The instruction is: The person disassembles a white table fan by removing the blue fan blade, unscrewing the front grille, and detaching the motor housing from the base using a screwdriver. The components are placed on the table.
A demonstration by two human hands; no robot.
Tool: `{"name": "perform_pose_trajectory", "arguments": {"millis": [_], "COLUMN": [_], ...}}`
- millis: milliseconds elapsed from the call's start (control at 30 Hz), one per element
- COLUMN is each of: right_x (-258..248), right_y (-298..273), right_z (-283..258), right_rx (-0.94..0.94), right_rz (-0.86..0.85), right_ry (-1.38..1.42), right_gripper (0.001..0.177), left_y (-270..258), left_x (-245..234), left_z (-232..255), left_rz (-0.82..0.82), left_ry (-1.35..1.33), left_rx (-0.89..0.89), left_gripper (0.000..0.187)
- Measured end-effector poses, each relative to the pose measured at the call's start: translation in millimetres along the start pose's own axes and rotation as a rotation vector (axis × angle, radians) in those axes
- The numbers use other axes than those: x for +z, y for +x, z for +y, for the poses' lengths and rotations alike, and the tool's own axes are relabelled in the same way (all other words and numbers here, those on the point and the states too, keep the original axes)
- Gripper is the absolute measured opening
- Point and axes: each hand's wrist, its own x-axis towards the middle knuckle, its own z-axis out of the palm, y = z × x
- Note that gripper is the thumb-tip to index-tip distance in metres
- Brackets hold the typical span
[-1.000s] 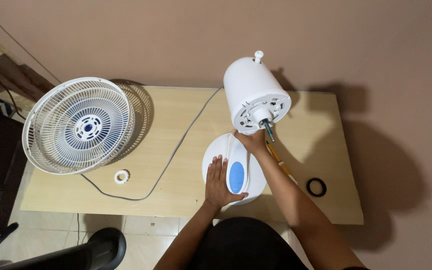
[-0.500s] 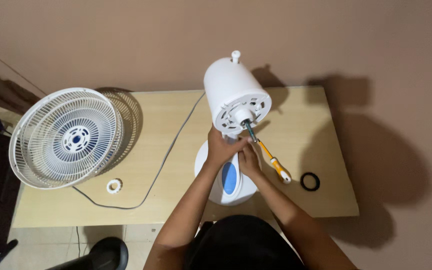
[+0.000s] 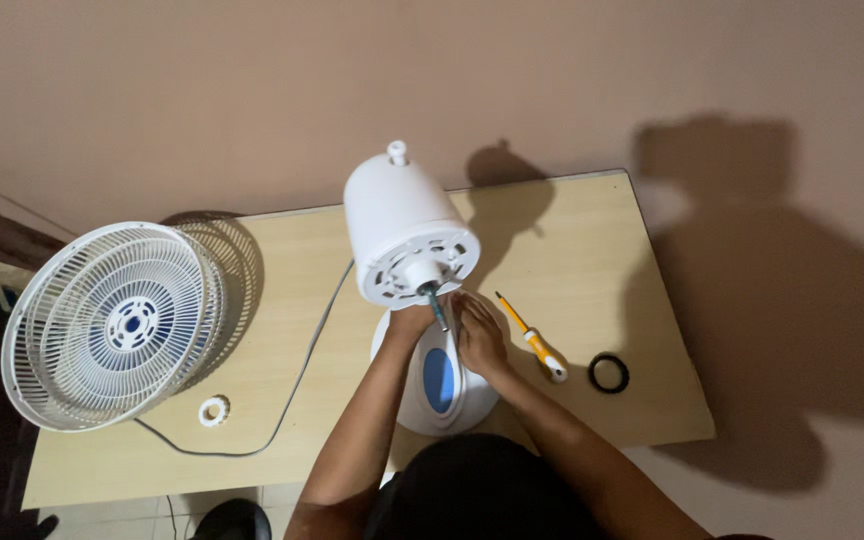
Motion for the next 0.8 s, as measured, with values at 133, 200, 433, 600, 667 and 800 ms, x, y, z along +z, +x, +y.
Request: {"name": "perform_pose_trajectory", "arguments": {"millis": [133,200,433,600,667,800], "right_x": [-3.1,-6.1,-12.8,-7.5,-4.3,0.2], "right_y": [1.5,2.9,4.5,2.1,1.2,-0.2], "right_z": [-5.8,-8.0,-14.8,-9.8,-6.5,1.0], "right_rx": [-0.018,-0.015,-0.005,-0.008,-0.004,-0.046], "right_rz": [0.004,0.0,-0.023,-0.025,-0.048,-0.067], "right_ry": [-0.005,-0.001,0.014,-0.018,-0.057,-0.11], "right_gripper": [0.045,0.044,0.046,0.045,0.047,0.053], "left_y": [-11.0,-16.5,-29.7,-15.7,-7.5,31.4], "left_x": [-4.0,-4.9,-8.5,-14.0,-18.0,-31.9], "left_z": [-9.5,-13.8,-20.4,-7.7,3.1,15.7], "left_rz": [-0.048,-0.057,-0.079,-0.076,-0.055,-0.002], "left_ry": [-0.033,-0.02,0.028,0.05,0.073,0.145], "left_rx": [-0.036,-0.044,-0.075,-0.08,-0.093,-0.141], "left_gripper": [0.024,0.023,0.019,0.017,0.016,0.015]}}
